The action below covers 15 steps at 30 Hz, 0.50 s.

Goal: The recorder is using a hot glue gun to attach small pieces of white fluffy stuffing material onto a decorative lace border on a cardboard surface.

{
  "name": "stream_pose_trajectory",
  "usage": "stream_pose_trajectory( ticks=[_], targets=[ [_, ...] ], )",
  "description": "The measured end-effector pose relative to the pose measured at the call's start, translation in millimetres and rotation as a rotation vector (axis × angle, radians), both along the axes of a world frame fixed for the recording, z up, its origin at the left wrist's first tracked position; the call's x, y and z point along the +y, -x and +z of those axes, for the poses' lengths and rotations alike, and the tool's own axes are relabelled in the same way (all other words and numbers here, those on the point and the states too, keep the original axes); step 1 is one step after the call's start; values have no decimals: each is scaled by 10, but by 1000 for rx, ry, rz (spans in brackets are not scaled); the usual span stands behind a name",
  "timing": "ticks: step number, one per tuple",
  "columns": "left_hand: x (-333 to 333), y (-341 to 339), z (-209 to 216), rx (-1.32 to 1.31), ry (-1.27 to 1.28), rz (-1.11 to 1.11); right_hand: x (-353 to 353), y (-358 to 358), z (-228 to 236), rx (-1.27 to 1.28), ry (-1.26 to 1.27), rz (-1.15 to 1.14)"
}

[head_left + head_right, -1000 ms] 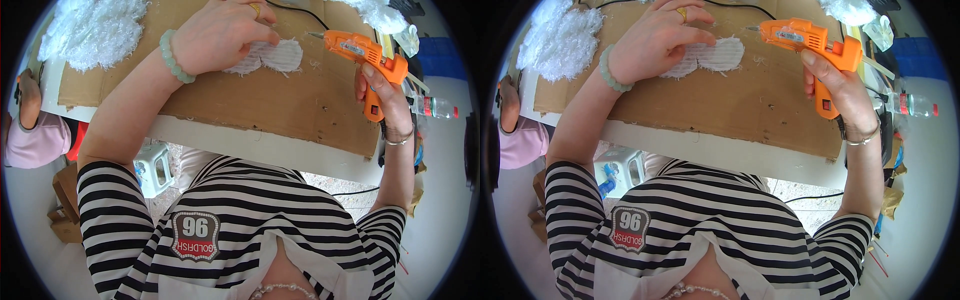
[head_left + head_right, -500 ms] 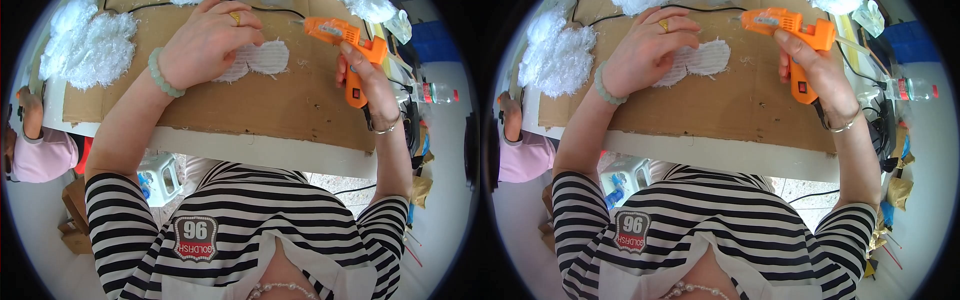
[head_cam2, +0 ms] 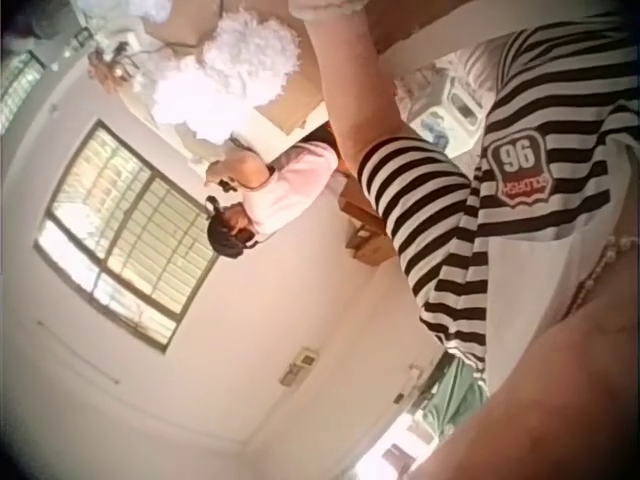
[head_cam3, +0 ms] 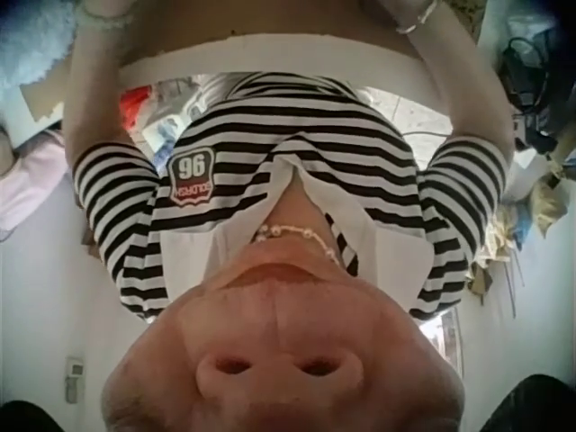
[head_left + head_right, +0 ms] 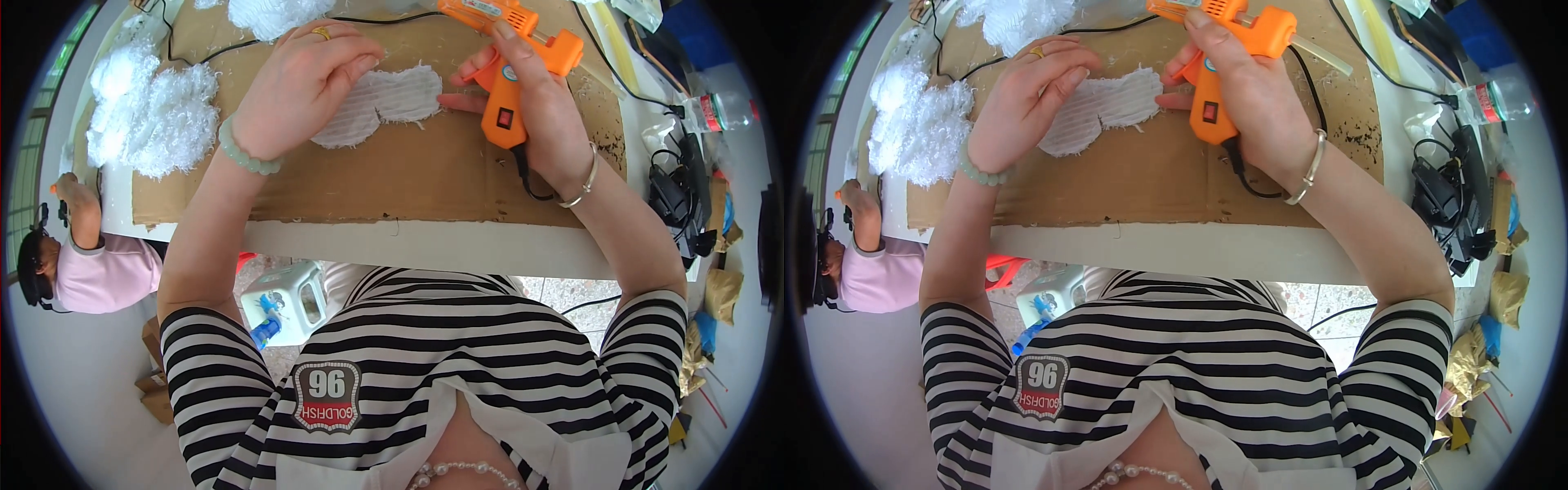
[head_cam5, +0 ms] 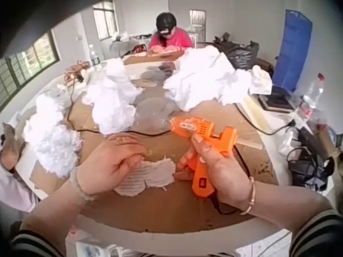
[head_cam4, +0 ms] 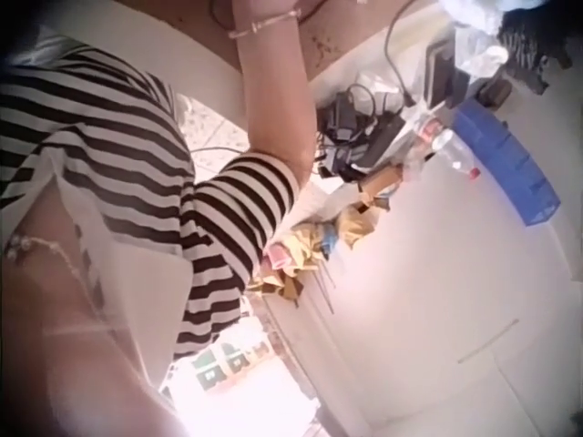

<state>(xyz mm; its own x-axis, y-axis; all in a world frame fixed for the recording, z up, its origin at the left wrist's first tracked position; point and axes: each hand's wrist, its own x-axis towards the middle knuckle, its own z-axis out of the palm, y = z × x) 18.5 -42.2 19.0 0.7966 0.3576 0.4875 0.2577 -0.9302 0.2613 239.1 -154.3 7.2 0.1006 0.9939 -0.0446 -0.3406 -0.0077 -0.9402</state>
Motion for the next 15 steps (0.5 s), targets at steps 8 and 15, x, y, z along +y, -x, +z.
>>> stream_pose_trajectory(
  ticks=[8,15],
  targets=[
    [-109,-304,-72,6,199,-64,-3,69,-19,143,6,-16],
    [-93,-323,-54,124,-72,-84,-5,42,18,142,105,-43]
  ],
)
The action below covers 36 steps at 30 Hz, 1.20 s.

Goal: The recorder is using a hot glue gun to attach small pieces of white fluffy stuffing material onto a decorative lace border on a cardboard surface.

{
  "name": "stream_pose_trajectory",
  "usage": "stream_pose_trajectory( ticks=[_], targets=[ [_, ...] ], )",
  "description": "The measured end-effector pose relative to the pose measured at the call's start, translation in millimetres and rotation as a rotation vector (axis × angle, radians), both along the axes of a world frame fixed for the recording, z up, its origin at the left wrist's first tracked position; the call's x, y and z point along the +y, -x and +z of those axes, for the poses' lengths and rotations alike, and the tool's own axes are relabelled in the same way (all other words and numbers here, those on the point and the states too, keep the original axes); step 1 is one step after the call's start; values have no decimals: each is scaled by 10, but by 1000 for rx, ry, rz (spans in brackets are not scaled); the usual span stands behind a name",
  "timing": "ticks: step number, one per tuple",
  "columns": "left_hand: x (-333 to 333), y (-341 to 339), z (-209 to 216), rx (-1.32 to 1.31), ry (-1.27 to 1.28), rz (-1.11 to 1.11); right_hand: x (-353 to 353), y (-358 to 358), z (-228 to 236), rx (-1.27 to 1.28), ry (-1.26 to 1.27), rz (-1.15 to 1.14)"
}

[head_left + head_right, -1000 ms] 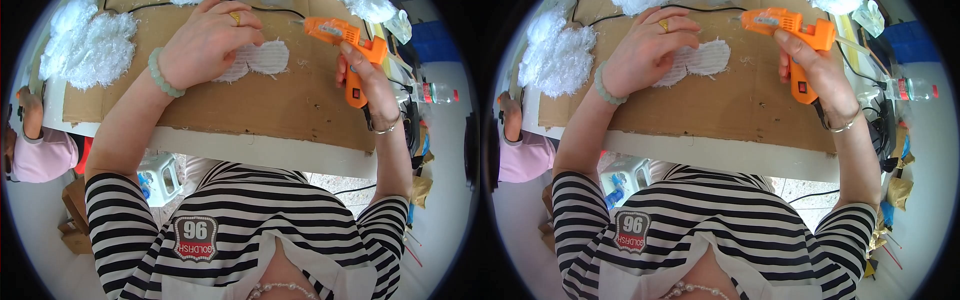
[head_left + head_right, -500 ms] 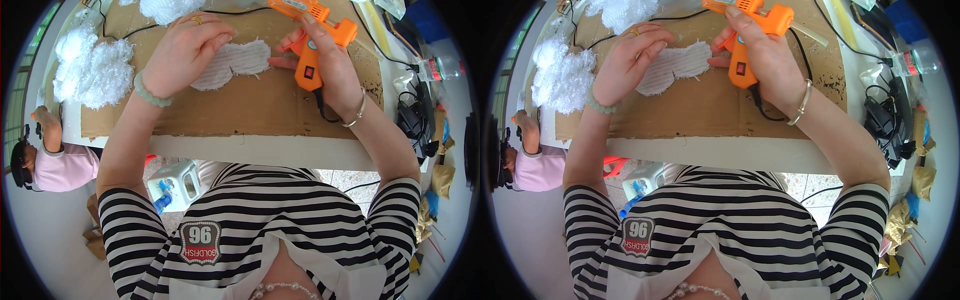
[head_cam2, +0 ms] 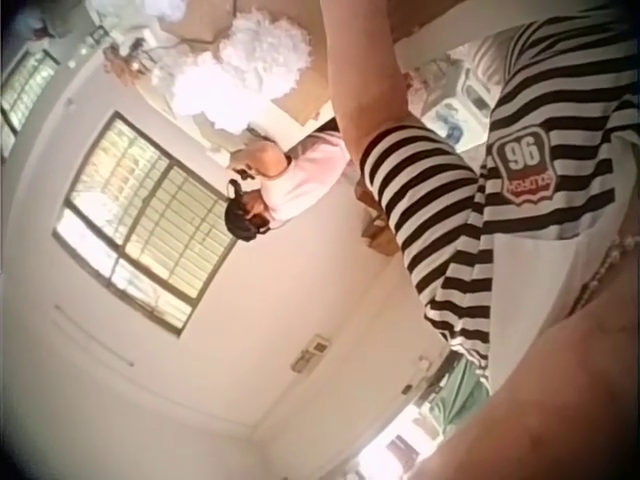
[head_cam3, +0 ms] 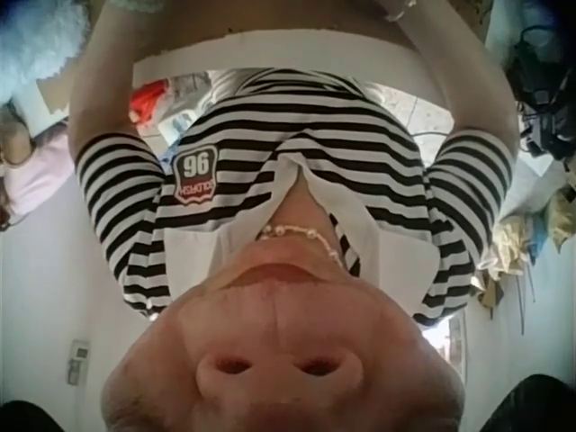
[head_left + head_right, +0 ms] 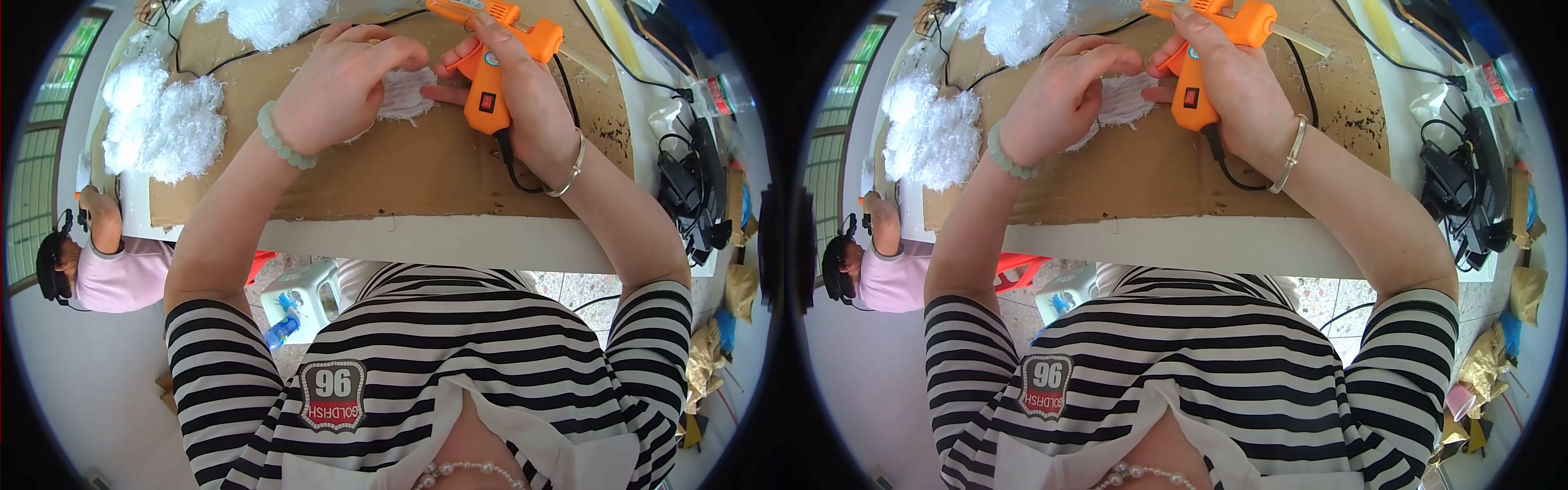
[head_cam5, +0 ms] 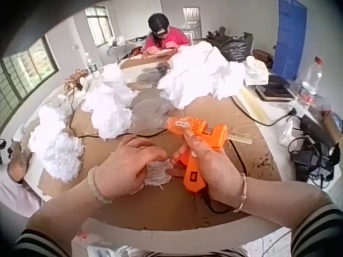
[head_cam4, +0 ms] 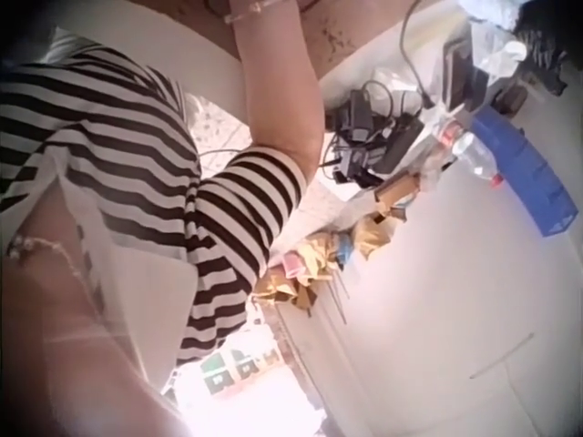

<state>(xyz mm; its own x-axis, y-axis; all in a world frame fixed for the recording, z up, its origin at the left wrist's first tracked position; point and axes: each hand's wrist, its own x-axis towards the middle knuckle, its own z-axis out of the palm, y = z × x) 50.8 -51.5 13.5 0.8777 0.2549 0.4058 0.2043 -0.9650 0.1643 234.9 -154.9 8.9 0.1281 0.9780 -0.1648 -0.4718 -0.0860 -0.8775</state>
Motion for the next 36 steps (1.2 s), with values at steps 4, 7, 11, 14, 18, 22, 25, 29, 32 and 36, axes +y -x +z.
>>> stream_pose_trajectory(
  ticks=[4,7,11,14,18,22,25,29,32,36],
  targets=[
    [10,60,-8,11,-14,-32,34,142,276,141,249,-124],
    [-39,91,-30,53,-116,-18,49,95,191,111,206,-88],
    [-113,103,-7,104,-264,-12,77,63,154,122,136,-94],
    [-122,120,-48,70,-367,-43,140,48,181,48,50,-145],
    [-128,134,-57,29,-383,-49,205,72,191,-9,60,-83],
    [-130,159,-81,-21,-358,-53,186,83,245,-29,126,-65],
    [-122,195,-74,-84,-248,-11,186,41,211,-50,88,-48],
    [-104,213,-107,-120,-155,13,91,-29,232,-143,44,-60],
    [-44,209,-97,-231,30,-49,-90,-248,217,-385,-188,67],
    [-36,278,-132,-327,167,41,-356,-356,380,-775,-211,214]
  ],
)
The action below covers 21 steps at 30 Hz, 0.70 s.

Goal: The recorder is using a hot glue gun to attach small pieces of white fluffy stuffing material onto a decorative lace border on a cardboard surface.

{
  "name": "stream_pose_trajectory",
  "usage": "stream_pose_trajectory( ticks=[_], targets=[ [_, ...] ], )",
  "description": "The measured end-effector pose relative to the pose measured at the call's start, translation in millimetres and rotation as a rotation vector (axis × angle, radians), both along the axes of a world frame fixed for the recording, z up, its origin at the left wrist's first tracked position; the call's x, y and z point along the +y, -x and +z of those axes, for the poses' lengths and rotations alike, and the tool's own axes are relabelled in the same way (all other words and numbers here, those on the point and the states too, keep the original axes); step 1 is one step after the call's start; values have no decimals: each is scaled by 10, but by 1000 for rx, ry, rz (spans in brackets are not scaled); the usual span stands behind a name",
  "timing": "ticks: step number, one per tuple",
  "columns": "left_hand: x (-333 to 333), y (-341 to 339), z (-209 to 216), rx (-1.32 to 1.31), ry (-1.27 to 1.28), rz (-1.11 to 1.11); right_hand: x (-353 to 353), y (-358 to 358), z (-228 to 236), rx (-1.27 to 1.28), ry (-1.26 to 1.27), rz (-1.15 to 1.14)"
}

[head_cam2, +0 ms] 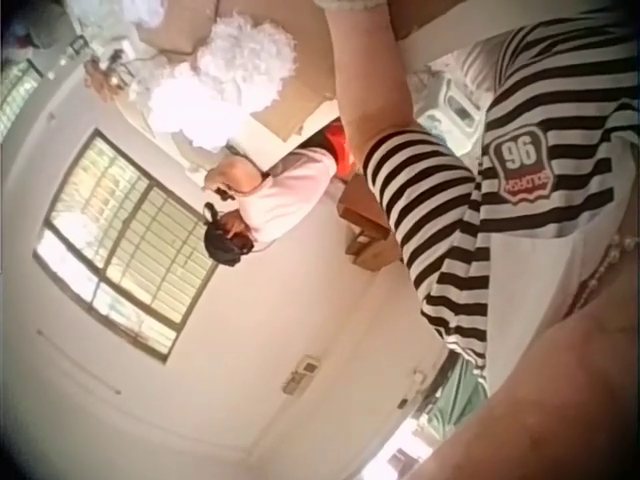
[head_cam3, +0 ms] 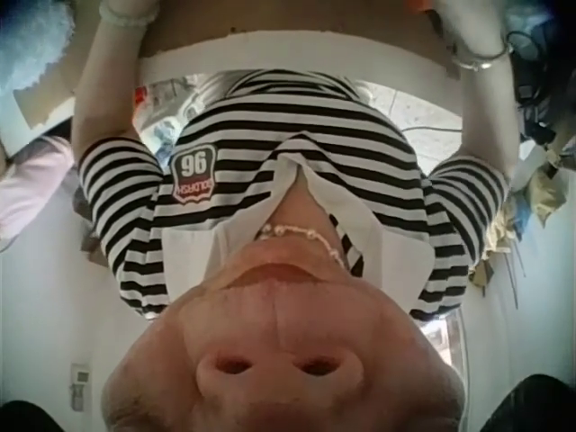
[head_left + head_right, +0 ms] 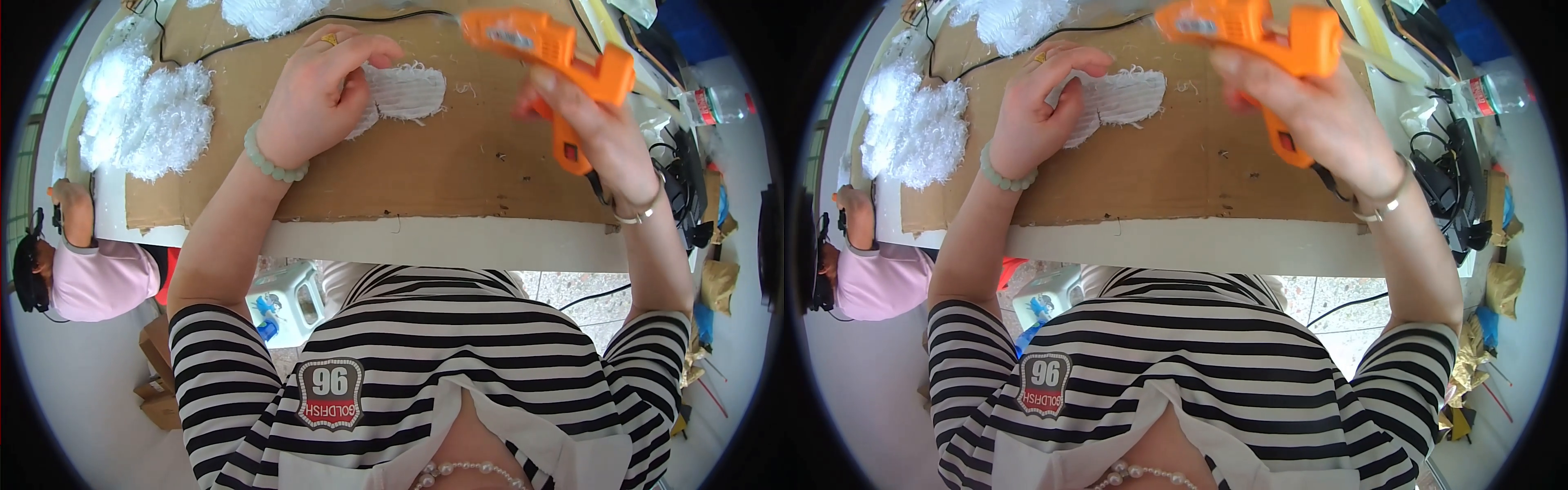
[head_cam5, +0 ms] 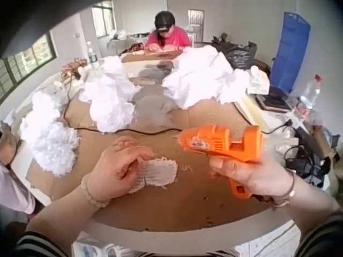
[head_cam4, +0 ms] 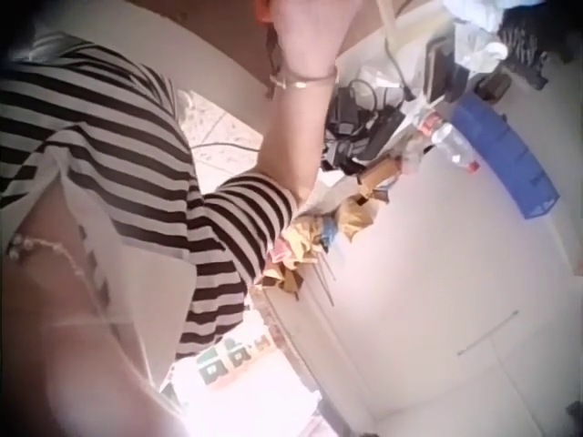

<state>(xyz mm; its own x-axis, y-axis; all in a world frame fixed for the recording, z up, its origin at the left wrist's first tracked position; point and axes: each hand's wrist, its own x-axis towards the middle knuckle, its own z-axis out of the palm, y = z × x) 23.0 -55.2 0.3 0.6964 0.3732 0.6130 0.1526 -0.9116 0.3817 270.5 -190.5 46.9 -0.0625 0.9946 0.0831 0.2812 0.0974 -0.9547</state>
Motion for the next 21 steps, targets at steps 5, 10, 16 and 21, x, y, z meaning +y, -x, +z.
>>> stream_pose_trajectory(
  ticks=[5,10,16,21],
  targets=[
    [-55,11,106,1,-89,-29,-230,-11,47,-186,185,-16],
    [-99,42,165,124,-213,-19,-208,96,31,-144,303,-50],
    [-67,112,179,227,-151,-57,-136,137,3,-127,337,-83],
    [-69,107,174,220,-201,-40,-109,156,-16,-148,351,-111]
  ],
)
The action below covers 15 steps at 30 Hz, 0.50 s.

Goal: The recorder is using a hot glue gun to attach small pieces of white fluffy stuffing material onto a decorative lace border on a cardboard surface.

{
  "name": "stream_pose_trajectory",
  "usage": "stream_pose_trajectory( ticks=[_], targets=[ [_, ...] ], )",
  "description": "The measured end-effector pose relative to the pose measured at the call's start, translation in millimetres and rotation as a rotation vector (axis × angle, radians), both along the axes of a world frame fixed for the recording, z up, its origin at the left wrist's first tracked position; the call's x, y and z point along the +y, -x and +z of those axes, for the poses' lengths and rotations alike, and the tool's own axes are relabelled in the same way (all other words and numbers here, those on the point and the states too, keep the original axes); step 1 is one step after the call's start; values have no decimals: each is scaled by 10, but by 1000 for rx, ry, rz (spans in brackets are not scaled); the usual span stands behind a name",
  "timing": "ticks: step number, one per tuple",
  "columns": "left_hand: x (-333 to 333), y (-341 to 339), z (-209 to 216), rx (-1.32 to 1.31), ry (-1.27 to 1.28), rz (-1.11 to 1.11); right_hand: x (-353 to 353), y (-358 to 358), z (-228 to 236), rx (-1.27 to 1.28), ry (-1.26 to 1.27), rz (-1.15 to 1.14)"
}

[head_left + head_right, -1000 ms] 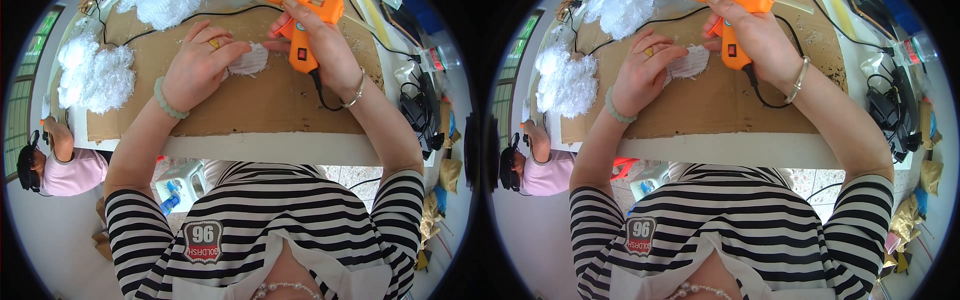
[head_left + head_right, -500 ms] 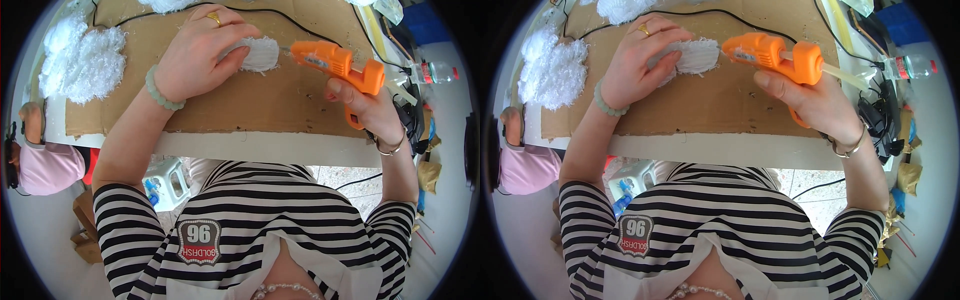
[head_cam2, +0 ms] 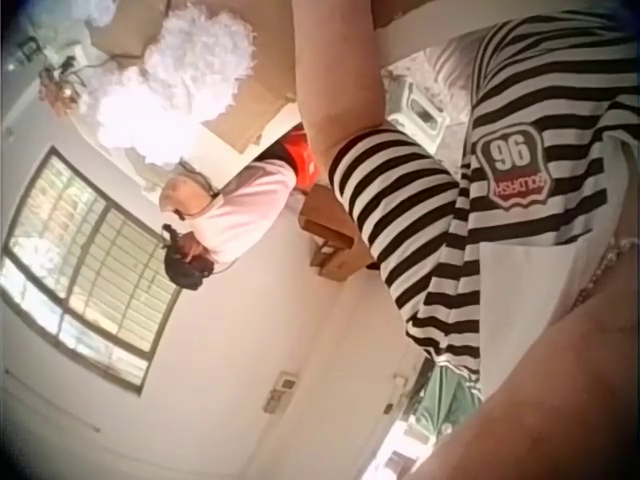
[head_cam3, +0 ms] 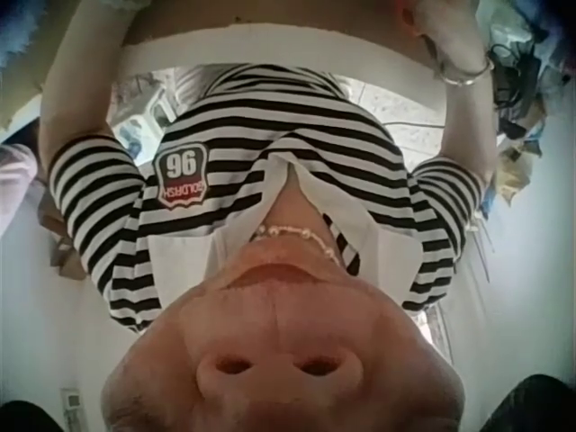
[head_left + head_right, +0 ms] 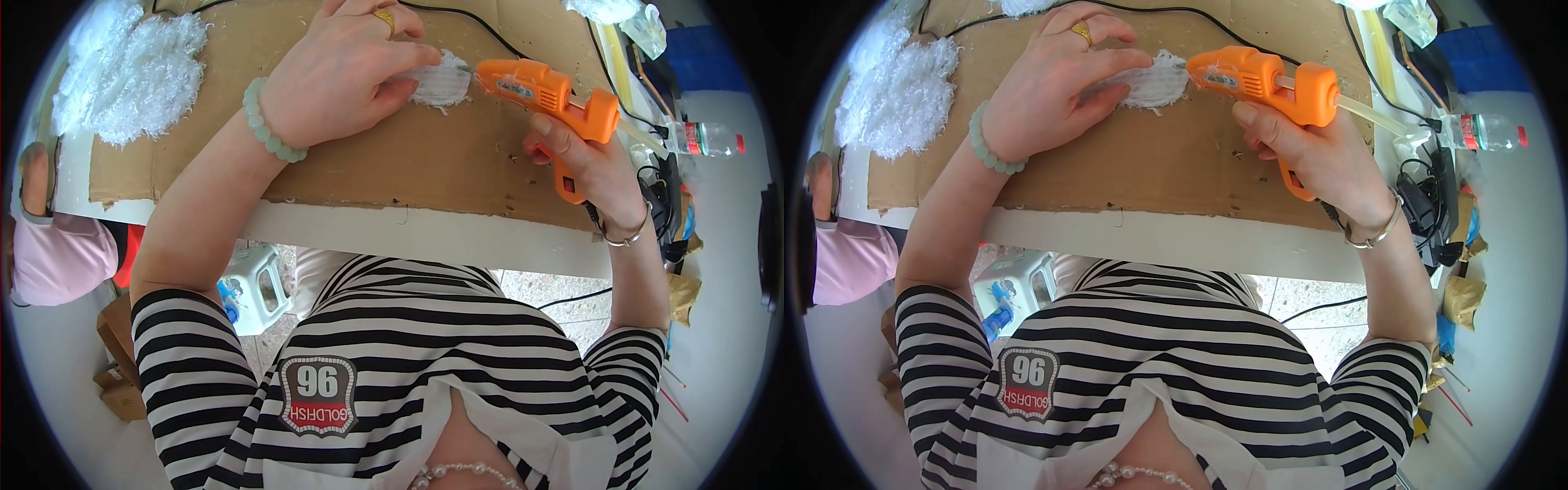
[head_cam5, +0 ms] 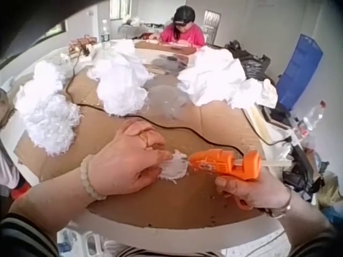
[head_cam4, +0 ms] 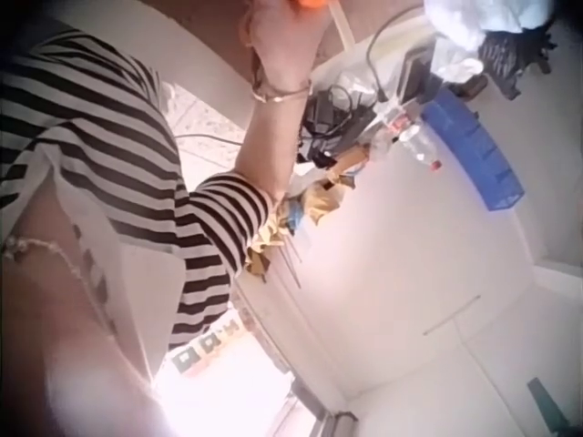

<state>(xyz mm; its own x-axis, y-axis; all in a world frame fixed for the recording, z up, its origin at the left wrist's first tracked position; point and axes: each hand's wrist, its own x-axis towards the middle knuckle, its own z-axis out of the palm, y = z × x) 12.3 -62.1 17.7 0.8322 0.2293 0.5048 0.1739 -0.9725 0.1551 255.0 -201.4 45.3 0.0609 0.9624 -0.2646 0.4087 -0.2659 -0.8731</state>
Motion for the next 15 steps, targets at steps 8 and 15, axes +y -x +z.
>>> stream_pose_trajectory(
  ticks=[8,15],
  targets=[
    [118,-59,-132,-12,27,7,23,-26,10,-11,27,-26],
    [364,-179,-482,-513,-276,-203,59,-45,-17,-37,-1,33]
  ],
)
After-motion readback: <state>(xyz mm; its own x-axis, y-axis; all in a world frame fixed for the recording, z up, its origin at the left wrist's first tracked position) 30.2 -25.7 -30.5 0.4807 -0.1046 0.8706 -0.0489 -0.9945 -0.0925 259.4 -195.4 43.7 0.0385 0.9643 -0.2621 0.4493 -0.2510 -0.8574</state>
